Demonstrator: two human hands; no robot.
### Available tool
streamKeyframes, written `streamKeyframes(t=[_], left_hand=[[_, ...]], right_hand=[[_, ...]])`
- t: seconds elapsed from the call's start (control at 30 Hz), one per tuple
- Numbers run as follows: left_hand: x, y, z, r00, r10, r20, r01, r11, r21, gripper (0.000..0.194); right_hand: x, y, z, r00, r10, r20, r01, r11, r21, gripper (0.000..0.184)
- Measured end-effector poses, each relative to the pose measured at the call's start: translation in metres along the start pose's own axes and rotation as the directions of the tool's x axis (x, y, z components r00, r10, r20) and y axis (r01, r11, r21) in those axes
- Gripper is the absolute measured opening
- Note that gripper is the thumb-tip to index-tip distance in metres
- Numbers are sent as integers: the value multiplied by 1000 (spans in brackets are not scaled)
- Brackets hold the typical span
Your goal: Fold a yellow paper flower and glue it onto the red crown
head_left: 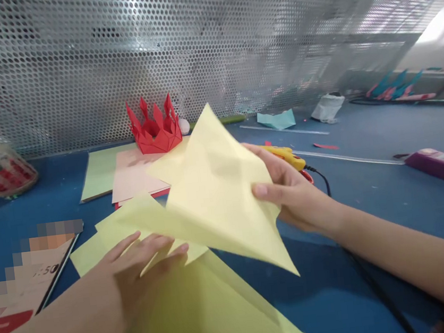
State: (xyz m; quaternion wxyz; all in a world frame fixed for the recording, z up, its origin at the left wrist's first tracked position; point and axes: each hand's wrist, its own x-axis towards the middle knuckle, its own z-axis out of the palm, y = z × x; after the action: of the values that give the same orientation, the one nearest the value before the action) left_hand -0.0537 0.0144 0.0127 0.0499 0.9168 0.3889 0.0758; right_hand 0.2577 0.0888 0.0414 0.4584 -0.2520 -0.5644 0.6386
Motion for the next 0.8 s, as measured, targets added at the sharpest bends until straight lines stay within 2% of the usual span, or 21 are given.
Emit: streamKeyframes(t=[0.07, 0.13, 0.23, 0.3, 0.47, 0.57, 0.63, 0.8], left_hand=[[3, -1, -3, 997, 70, 22, -70, 997, -15, 108], [6, 0, -7, 992, 116, 45, -114, 992, -51, 101], [6, 3, -14, 992, 82, 100, -73, 994, -84, 91], [3, 5, -14, 989, 52, 135, -41, 995, -88, 95], [3, 5, -4, 985, 88, 147, -75, 993, -92, 101], [7, 1, 2, 987, 116, 114, -104, 989, -104, 98], [10, -3, 3, 984, 122, 130, -106, 986, -127, 98], [10, -12, 1, 922, 275, 271, -231, 956, -183, 99]], right_hand=[[3, -2, 0, 995, -2, -103, 1, 1000, -7, 61], [5, -4, 2, 989, 6, -145, -8, 1000, -19, 62], [5, -5, 4, 988, 18, -155, -19, 1000, -5, 62], [6, -5, 5, 984, 29, -174, -24, 999, 32, 64], [7, -4, 4, 963, 82, -257, -54, 992, 113, 68], [7, -3, 3, 964, 80, -254, -60, 995, 85, 63], [7, -3, 3, 969, 70, -237, -54, 996, 75, 61], [6, -2, 3, 972, 60, -229, -41, 996, 85, 59]])
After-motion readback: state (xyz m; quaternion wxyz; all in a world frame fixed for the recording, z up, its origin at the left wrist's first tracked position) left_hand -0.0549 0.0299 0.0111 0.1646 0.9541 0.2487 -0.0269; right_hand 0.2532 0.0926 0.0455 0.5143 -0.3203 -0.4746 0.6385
